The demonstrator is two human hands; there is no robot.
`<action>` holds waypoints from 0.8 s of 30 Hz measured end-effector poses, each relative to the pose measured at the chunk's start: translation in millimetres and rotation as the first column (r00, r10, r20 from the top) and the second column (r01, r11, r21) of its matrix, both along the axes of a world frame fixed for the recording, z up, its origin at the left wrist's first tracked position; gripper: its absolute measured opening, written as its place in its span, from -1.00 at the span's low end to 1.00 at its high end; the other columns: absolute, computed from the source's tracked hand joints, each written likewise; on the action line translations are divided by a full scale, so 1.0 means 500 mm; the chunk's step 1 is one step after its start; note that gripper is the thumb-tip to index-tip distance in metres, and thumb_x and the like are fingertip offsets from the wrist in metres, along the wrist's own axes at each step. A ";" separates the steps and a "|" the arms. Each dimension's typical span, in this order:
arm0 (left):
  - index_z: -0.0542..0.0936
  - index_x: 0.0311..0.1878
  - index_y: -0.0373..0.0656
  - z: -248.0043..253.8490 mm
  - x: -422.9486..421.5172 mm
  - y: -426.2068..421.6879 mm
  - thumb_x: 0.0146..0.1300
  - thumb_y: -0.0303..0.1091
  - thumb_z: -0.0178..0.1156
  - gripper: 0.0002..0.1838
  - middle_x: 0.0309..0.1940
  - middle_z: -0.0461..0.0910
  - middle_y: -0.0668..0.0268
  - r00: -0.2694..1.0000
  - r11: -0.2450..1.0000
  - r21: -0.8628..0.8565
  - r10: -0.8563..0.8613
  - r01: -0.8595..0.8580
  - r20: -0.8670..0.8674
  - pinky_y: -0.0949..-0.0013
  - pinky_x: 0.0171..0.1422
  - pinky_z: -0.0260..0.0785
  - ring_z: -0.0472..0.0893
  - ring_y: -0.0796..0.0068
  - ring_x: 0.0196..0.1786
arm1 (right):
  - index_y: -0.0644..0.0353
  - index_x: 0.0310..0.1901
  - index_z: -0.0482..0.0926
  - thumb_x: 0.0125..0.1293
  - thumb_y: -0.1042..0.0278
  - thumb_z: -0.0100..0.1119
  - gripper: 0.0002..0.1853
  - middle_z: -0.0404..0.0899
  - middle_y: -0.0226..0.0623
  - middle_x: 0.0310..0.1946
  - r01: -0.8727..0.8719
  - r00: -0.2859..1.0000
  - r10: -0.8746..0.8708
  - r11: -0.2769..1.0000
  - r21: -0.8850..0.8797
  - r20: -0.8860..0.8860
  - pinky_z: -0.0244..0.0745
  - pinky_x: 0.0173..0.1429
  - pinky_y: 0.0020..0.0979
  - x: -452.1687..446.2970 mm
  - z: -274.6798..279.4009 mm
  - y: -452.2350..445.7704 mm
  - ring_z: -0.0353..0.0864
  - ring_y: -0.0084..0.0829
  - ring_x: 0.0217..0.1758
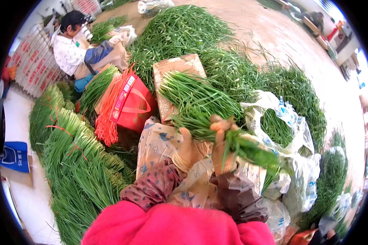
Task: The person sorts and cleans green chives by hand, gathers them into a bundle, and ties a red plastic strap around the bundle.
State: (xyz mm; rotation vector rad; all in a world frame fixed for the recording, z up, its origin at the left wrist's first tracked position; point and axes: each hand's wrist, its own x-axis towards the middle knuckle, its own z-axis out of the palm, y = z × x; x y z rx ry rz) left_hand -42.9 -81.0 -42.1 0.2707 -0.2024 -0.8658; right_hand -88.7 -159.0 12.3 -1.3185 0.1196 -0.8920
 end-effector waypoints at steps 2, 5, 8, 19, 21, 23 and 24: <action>0.33 0.31 -0.24 -0.019 0.008 0.016 0.30 0.24 0.01 -0.24 0.22 0.45 0.17 0.994 0.999 -0.013 -0.054 0.053 -0.099 0.24 0.30 0.34 0.53 0.37 0.15 | 0.17 -0.10 0.55 0.35 0.37 0.09 -0.85 0.52 -0.30 -0.05 -0.235 0.966 0.252 0.950 -0.206 0.061 0.32 0.24 -0.32 -0.047 -0.040 -0.004 0.42 -0.34 0.13; 0.38 0.28 -0.24 -0.011 0.012 0.030 0.32 -0.06 0.17 -0.41 0.03 0.59 0.19 0.937 0.984 0.090 -0.118 0.156 -0.329 0.24 0.21 0.43 0.54 0.27 0.09 | 0.11 0.01 0.58 0.31 0.36 0.13 -0.75 0.48 -0.18 0.07 -0.408 0.912 0.211 0.384 -0.828 -0.351 0.21 0.39 -0.20 -0.096 -0.117 -0.039 0.43 -0.20 0.23; 0.50 0.11 -0.39 -0.003 0.046 0.082 0.28 -0.38 0.17 -0.62 -0.35 0.63 0.26 0.961 0.920 0.321 -0.156 0.225 -0.227 0.35 -0.13 0.53 0.60 0.36 -0.27 | 0.17 0.14 0.51 0.30 0.51 0.15 -0.65 0.45 -0.15 0.17 -0.571 0.777 0.577 0.814 0.103 -0.252 0.26 0.37 -0.28 -0.159 0.042 0.013 0.40 -0.28 0.29; 0.56 -0.30 -0.26 0.131 0.064 0.120 0.04 -0.43 0.36 -0.81 -0.55 0.55 0.33 0.679 0.457 0.888 -0.634 -0.057 0.370 0.50 -0.47 0.31 0.53 0.52 -0.54 | 0.16 0.20 0.35 0.10 0.06 0.45 -0.30 0.51 -0.27 -0.05 -0.542 0.730 0.680 0.516 0.663 0.067 0.49 -0.10 -0.37 -0.013 -0.144 0.015 0.55 -0.41 -0.12; 0.55 -0.18 -0.25 0.151 0.046 0.135 -0.02 -0.48 0.42 -0.68 -0.49 0.57 0.33 0.605 0.404 0.908 -0.699 -0.107 0.382 0.50 -0.43 0.39 0.55 0.54 -0.49 | 0.21 0.11 0.44 0.10 -0.08 0.40 -0.33 0.59 -0.31 -0.15 -0.418 0.880 0.442 0.548 0.724 0.173 0.53 -0.12 -0.30 0.017 -0.144 0.010 0.60 -0.37 -0.22; 0.54 -0.12 -0.25 0.132 0.035 0.165 -0.01 -0.48 0.43 -0.63 -0.45 0.58 0.35 0.598 0.373 0.927 -0.733 -0.047 0.325 0.50 -0.41 0.40 0.55 0.56 -0.47 | 0.25 -0.03 0.52 0.11 -0.13 0.38 -0.39 0.62 -0.34 -0.26 -0.210 0.953 0.300 0.521 0.827 0.052 0.53 -0.12 -0.30 0.009 -0.118 -0.014 0.61 -0.37 -0.28; 0.52 -0.05 -0.26 0.123 0.030 0.180 0.00 -0.48 0.43 -0.58 -0.41 0.59 0.37 0.594 0.353 0.936 -0.754 0.007 0.280 0.50 -0.40 0.42 0.55 0.58 -0.45 | 0.27 -0.10 0.55 0.11 -0.16 0.36 -0.41 0.62 -0.35 -0.31 -0.175 0.968 0.246 0.512 0.841 0.051 0.53 -0.12 -0.32 -0.009 -0.073 -0.031 0.61 -0.38 -0.31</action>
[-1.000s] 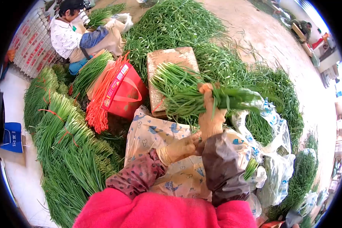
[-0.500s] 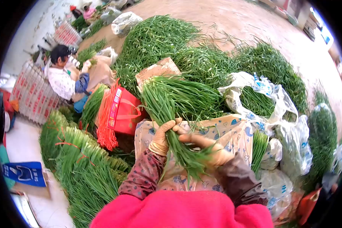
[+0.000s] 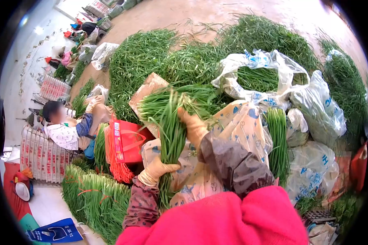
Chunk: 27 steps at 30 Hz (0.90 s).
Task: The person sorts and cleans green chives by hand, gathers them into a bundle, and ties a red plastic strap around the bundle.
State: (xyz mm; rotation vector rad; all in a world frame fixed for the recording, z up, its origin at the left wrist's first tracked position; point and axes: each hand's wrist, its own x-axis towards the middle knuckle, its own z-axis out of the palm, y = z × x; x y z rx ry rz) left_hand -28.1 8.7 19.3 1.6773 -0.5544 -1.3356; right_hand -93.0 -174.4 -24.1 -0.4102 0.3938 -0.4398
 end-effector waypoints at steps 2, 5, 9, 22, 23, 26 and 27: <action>0.51 0.02 -0.26 -0.021 -0.018 0.023 0.03 -0.47 0.43 -0.54 -0.31 0.61 0.37 0.999 1.000 -0.006 -0.003 0.003 -0.037 0.52 -0.40 0.40 0.54 0.61 -0.43 | 0.26 -0.13 0.57 0.11 -0.22 0.33 -0.39 0.61 -0.35 -0.40 0.151 0.968 -0.170 0.982 -0.113 -0.186 0.50 -0.19 -0.37 0.011 -0.031 -0.033 0.55 -0.43 -0.41; 0.36 0.24 -0.15 -0.019 -0.036 0.035 0.08 -0.49 0.38 -0.37 -0.19 0.63 0.25 0.955 0.999 -0.006 -0.047 0.048 -0.292 0.53 -0.39 0.37 0.52 0.60 -0.42 | 0.22 -0.08 0.58 0.20 -0.25 0.19 -0.40 0.58 -0.41 -0.47 0.296 0.795 -0.424 0.895 -0.334 -0.433 0.40 -0.33 -0.44 0.021 -0.064 -0.068 0.44 -0.53 -0.51; 0.28 0.31 -0.14 -0.002 -0.062 0.066 0.06 -0.52 0.38 -0.27 -0.19 0.63 0.22 0.911 0.999 -0.042 -0.016 -0.001 -0.413 0.50 -0.42 0.38 0.54 0.56 -0.40 | 0.09 -0.21 0.67 0.42 0.02 -0.08 -0.62 0.60 -0.38 -0.49 0.047 0.667 -0.408 0.858 -0.511 -0.623 0.34 -0.36 -0.48 -0.025 -0.050 -0.118 0.47 -0.53 -0.48; 0.25 0.36 -0.24 -0.022 -0.026 0.149 -0.05 -0.47 0.38 -0.16 0.05 0.57 0.23 0.989 0.982 0.152 -0.099 0.114 -0.107 0.38 0.22 0.34 0.53 0.39 0.10 | 0.20 0.25 0.36 -0.17 0.00 0.52 -0.09 0.60 -0.01 -0.03 -0.740 0.599 0.191 -0.241 -0.628 -0.778 0.48 0.09 -0.24 -0.029 0.111 -0.111 0.59 -0.14 0.06; 0.22 0.38 -0.23 -0.038 -0.019 0.155 -0.07 -0.43 0.39 -0.11 0.06 0.56 0.23 0.982 0.964 0.188 -0.187 0.187 -0.014 0.39 0.22 0.33 0.52 0.41 0.09 | 0.16 0.25 0.35 -0.17 0.02 0.52 -0.10 0.62 -0.05 -0.07 -0.731 0.540 0.164 -0.394 -0.557 -0.825 0.49 0.06 -0.23 -0.010 0.102 -0.087 0.61 -0.14 0.04; 0.14 0.43 -0.22 -0.025 -0.025 0.142 -0.11 -0.38 0.39 -0.02 0.06 0.55 0.22 0.948 0.933 0.254 -0.292 0.254 0.126 0.40 0.22 0.31 0.51 0.43 0.07 | 0.10 0.20 0.40 -0.20 0.07 0.52 -0.15 0.66 -0.10 -0.22 -0.613 0.480 0.214 -0.611 -0.500 -0.851 0.54 -0.07 -0.21 0.033 0.080 -0.038 0.66 -0.10 -0.11; 0.11 0.45 -0.21 -0.017 -0.028 0.139 -0.13 -0.37 0.39 0.02 0.06 0.54 0.21 0.938 0.932 0.275 -0.293 0.236 0.185 0.41 0.22 0.30 0.51 0.44 0.07 | 0.10 0.20 0.40 -0.20 0.07 0.52 -0.15 0.66 -0.10 -0.22 -0.623 0.478 0.216 -0.600 -0.502 -0.852 0.54 -0.07 -0.21 0.024 0.075 -0.035 0.66 -0.10 -0.11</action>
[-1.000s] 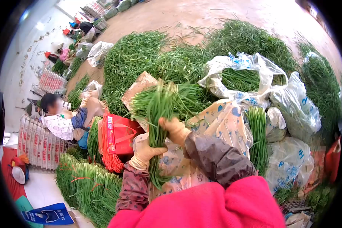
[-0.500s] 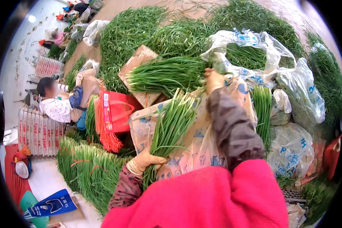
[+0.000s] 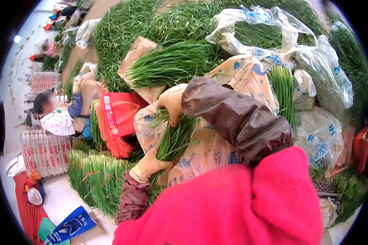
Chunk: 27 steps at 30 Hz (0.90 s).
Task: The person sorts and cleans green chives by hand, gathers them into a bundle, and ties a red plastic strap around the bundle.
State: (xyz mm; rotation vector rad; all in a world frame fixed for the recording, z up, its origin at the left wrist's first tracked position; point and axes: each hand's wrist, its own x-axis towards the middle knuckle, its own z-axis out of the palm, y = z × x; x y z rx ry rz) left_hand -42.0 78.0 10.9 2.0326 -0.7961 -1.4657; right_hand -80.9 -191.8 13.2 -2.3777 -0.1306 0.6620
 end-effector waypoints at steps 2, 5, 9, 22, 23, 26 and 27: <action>0.08 0.46 -0.20 -0.001 -0.004 0.004 -0.13 -0.36 0.39 0.04 0.05 0.55 0.21 0.994 0.996 -0.020 0.082 -0.084 -0.078 0.42 0.21 0.31 0.51 0.43 0.07 | 0.12 0.04 0.54 -0.08 0.14 0.43 -0.41 0.66 -0.15 -0.29 0.096 0.995 -0.094 0.978 0.187 -0.020 0.56 -0.15 -0.22 -0.019 0.012 0.009 0.68 -0.14 -0.19; 0.08 0.47 -0.17 -0.028 -0.012 0.029 -0.13 -0.36 0.37 0.03 0.01 0.58 0.20 0.965 0.976 -0.076 0.188 -0.204 -0.182 0.42 0.17 0.33 0.53 0.45 0.03 | 0.11 -0.13 0.63 0.05 0.26 0.29 -0.69 0.66 -0.15 -0.31 0.191 0.949 -0.183 0.981 -0.008 0.258 0.57 -0.19 -0.21 -0.046 -0.021 0.021 0.68 -0.16 -0.21; 0.31 0.34 -0.24 -0.034 -0.025 0.043 -0.10 -0.39 0.37 -0.17 -0.11 0.61 0.23 0.992 0.998 0.018 0.061 -0.059 -0.106 0.39 0.09 0.39 0.56 0.44 -0.03 | 0.10 -0.05 0.58 0.20 0.33 0.18 -0.73 0.68 -0.29 -0.32 0.603 0.761 -0.596 0.796 0.060 0.256 0.56 -0.32 -0.26 -0.034 -0.139 -0.020 0.67 -0.26 -0.36; 0.42 0.19 -0.26 -0.035 -0.049 0.092 -0.05 -0.56 0.41 -0.35 -0.10 0.64 0.18 0.743 0.802 -0.080 0.504 -0.592 -0.441 0.50 -0.42 0.39 0.54 0.54 -0.45 | 0.23 -0.11 0.57 0.35 0.36 0.15 -0.83 0.61 -0.31 -0.40 0.460 0.027 -0.804 -0.517 0.722 -0.593 0.46 -0.48 -0.49 -0.012 -0.180 -0.194 0.50 -0.54 -0.51; 0.47 0.13 -0.31 -0.026 -0.049 0.091 -0.02 -0.54 0.39 -0.43 -0.13 0.66 0.14 0.727 0.784 -0.093 0.515 -0.614 -0.455 0.54 -0.59 0.27 0.47 0.58 -0.61 | 0.21 -0.11 0.57 0.38 0.31 0.12 -0.82 0.60 -0.29 -0.37 0.414 -0.038 -0.818 -0.535 0.736 -0.573 0.48 -0.43 -0.49 -0.017 -0.180 -0.206 0.51 -0.53 -0.47; 0.49 0.10 -0.34 -0.029 -0.043 0.096 0.00 -0.56 0.36 -0.48 -0.09 0.65 0.10 0.706 0.745 -0.125 0.545 -0.655 -0.452 0.53 -0.58 0.29 0.47 0.57 -0.62 | 0.20 0.00 0.55 0.22 0.13 0.31 -0.59 0.61 -0.27 -0.28 0.853 0.254 -0.937 0.100 0.512 -0.239 0.54 -0.21 -0.27 -0.064 -0.161 -0.234 0.57 -0.37 -0.31; 0.49 0.10 -0.34 -0.033 -0.040 0.095 0.01 -0.56 0.36 -0.48 -0.09 0.65 0.10 0.699 0.727 -0.138 0.562 -0.672 -0.443 0.52 -0.58 0.30 0.48 0.57 -0.62 | 0.21 0.02 0.53 0.16 0.11 0.34 -0.53 0.62 -0.21 -0.25 0.845 0.527 -0.850 0.521 0.120 -0.025 0.52 -0.06 -0.21 -0.075 -0.108 -0.213 0.59 -0.31 -0.19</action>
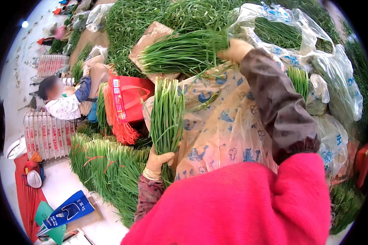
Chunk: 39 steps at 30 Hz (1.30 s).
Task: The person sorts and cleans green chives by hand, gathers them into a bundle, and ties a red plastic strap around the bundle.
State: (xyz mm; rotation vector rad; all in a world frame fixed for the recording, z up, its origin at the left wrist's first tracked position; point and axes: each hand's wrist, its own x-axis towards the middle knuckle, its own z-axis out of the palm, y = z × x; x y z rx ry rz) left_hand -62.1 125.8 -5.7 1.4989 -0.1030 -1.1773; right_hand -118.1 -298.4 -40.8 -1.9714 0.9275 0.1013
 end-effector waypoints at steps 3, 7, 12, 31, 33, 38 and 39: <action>0.50 0.09 -0.33 -0.010 0.005 -0.014 0.03 -0.58 0.34 -0.51 -0.08 0.65 0.07 0.993 0.998 -0.015 0.063 -0.061 0.095 0.53 -0.56 0.34 0.49 0.55 -0.61 | 0.19 0.02 0.54 0.17 0.00 0.29 -0.50 0.63 -0.15 -0.19 -0.321 0.907 0.176 0.876 -0.359 -0.382 0.49 0.01 -0.23 0.007 0.055 0.084 0.60 -0.30 -0.12; 0.46 0.09 -0.31 -0.015 0.004 -0.032 0.03 -0.64 0.31 -0.50 -0.15 0.65 0.09 0.971 0.989 -0.028 0.150 -0.147 0.185 0.51 -0.55 0.38 0.51 0.52 -0.59 | 0.19 -0.10 0.61 0.16 -0.16 0.23 -0.48 0.65 -0.23 -0.28 -0.450 0.892 0.440 0.845 0.289 0.101 0.53 -0.11 -0.33 0.010 0.089 0.188 0.64 -0.36 -0.23; 0.37 0.18 -0.21 -0.013 0.003 -0.052 0.02 -0.68 0.28 -0.40 -0.17 0.63 0.15 0.957 0.985 -0.003 0.166 -0.171 0.239 0.48 -0.52 0.44 0.60 0.48 -0.43 | 0.27 -0.20 0.60 0.21 -0.12 0.18 -0.50 0.63 -0.30 -0.46 -0.486 0.871 0.476 0.804 0.342 0.118 0.51 -0.29 -0.36 0.039 0.099 0.314 0.63 -0.44 -0.43; 0.36 0.24 -0.34 0.012 0.015 0.020 -0.08 -0.46 0.32 -0.29 -0.19 0.63 0.12 0.947 0.970 -0.225 -0.157 0.094 -0.279 0.52 -0.66 0.07 0.29 0.59 -0.71 | 0.22 -0.09 0.54 0.32 0.08 0.17 -0.65 0.61 -0.37 -0.23 0.042 0.910 -0.294 0.766 0.641 0.291 0.52 -0.28 -0.51 -0.018 0.024 0.039 0.56 -0.57 -0.35; 0.30 0.27 -0.38 0.007 0.018 0.027 -0.05 -0.54 0.26 -0.28 -0.19 0.63 0.03 0.930 0.965 -0.242 -0.177 0.099 -0.323 0.50 -0.70 0.06 0.27 0.56 -0.76 | 0.25 0.18 0.41 0.20 0.07 0.30 -0.40 0.55 -0.15 0.03 -0.115 0.960 0.012 0.928 0.354 0.280 0.51 0.06 -0.37 -0.016 0.000 0.081 0.55 -0.35 0.02; 0.39 0.19 -0.37 0.020 0.005 0.006 -0.07 -0.42 0.35 -0.31 -0.28 0.60 0.15 0.917 0.960 -0.247 -0.213 0.132 -0.338 0.52 -0.66 0.02 0.27 0.61 -0.71 | 0.11 0.45 0.04 0.06 0.37 0.40 -0.05 0.27 -0.06 0.34 -0.544 0.822 0.394 0.756 0.364 0.412 0.22 0.40 -0.33 0.015 0.109 0.181 0.24 -0.27 0.40; 0.40 0.17 -0.40 0.023 0.002 0.000 -0.05 -0.40 0.34 -0.35 -0.40 0.60 0.17 0.931 0.960 -0.256 -0.192 0.113 -0.310 0.52 -0.67 0.02 0.27 0.61 -0.73 | 0.11 0.43 0.11 0.05 0.41 0.39 -0.09 0.39 -0.11 0.24 -0.595 0.707 0.377 0.774 0.217 0.598 0.34 0.29 -0.36 0.032 0.053 0.203 0.36 -0.35 0.30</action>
